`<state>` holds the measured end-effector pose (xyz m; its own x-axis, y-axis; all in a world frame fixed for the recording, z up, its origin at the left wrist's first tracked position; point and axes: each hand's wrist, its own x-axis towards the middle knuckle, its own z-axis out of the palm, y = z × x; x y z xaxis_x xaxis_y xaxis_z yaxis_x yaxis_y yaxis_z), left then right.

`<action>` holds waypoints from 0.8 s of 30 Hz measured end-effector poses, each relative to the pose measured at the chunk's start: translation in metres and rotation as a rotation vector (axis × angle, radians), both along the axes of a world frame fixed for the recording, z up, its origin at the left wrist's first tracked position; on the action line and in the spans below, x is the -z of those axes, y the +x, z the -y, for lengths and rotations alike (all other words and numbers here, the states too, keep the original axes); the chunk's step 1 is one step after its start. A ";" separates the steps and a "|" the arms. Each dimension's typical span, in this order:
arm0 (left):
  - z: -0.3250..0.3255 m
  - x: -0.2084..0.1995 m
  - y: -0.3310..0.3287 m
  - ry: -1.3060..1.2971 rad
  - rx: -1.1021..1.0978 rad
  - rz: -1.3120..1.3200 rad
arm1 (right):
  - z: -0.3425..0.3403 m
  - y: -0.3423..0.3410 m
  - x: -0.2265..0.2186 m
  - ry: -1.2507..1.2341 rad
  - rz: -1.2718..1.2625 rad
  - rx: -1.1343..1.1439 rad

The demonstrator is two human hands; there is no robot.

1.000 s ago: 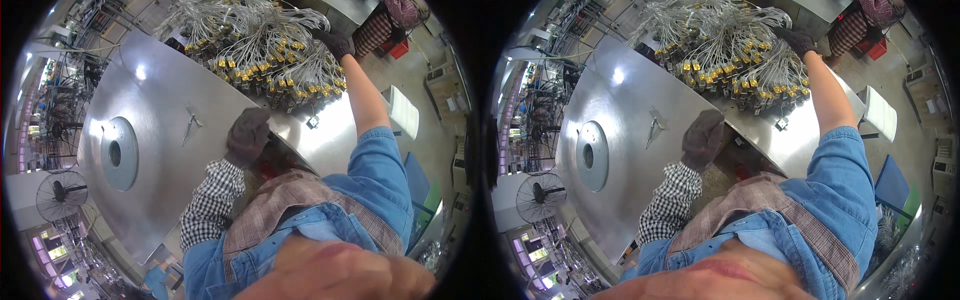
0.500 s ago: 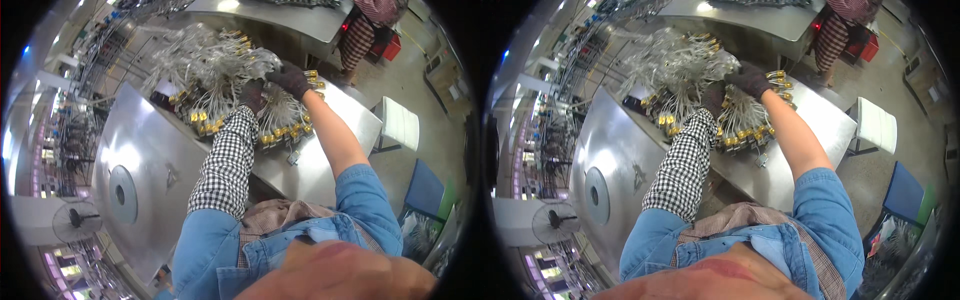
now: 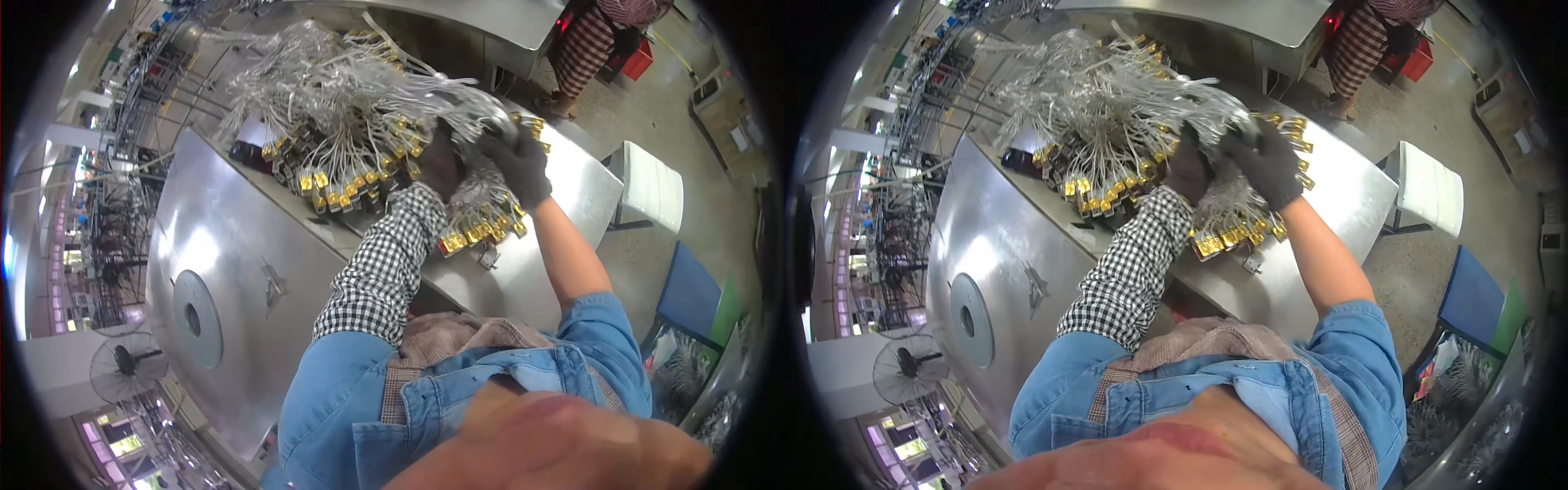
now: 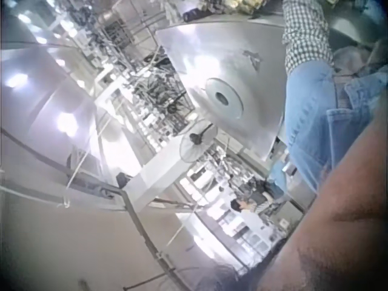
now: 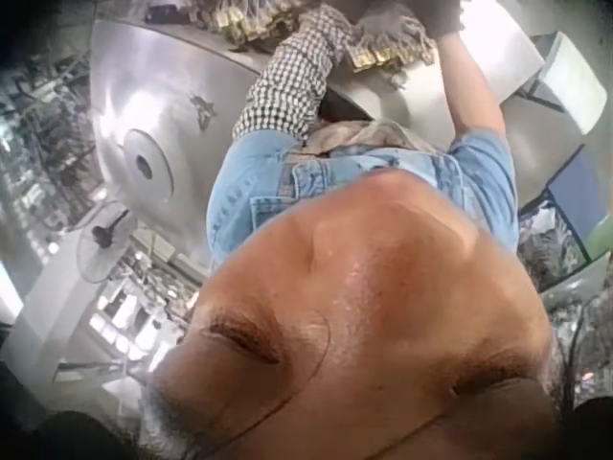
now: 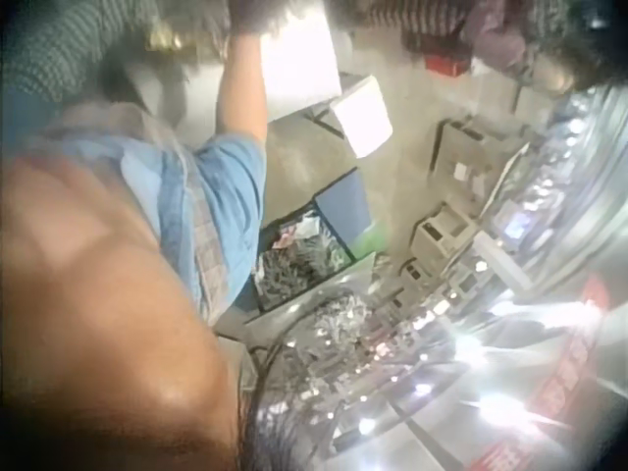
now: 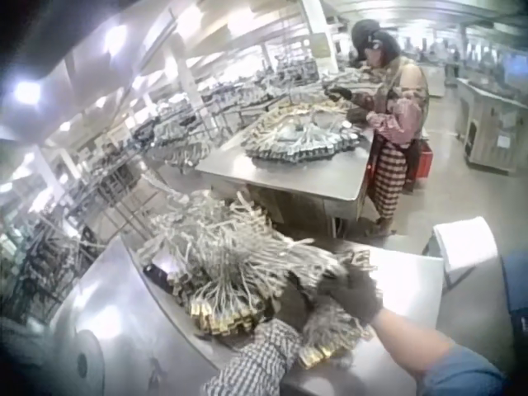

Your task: Assembling and organizing electronic wire harnesses using a rotating jig and a probe tool.

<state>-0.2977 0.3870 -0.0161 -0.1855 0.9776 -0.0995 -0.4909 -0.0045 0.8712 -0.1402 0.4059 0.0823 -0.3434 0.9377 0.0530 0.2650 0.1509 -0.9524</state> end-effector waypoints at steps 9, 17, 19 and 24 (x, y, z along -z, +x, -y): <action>0.017 -0.012 0.015 0.055 0.089 0.241 | 0.037 0.073 -0.005 0.129 -0.644 0.162; 0.035 0.009 0.014 0.037 -0.115 -0.495 | 0.055 0.129 0.006 -0.143 -0.832 0.021; 0.048 -0.004 0.024 -0.094 -0.069 0.004 | 0.054 0.141 0.005 -0.011 -0.495 -0.059; 0.082 -0.063 0.070 -0.231 -0.107 -1.119 | 0.031 0.168 0.009 0.133 -0.117 -0.235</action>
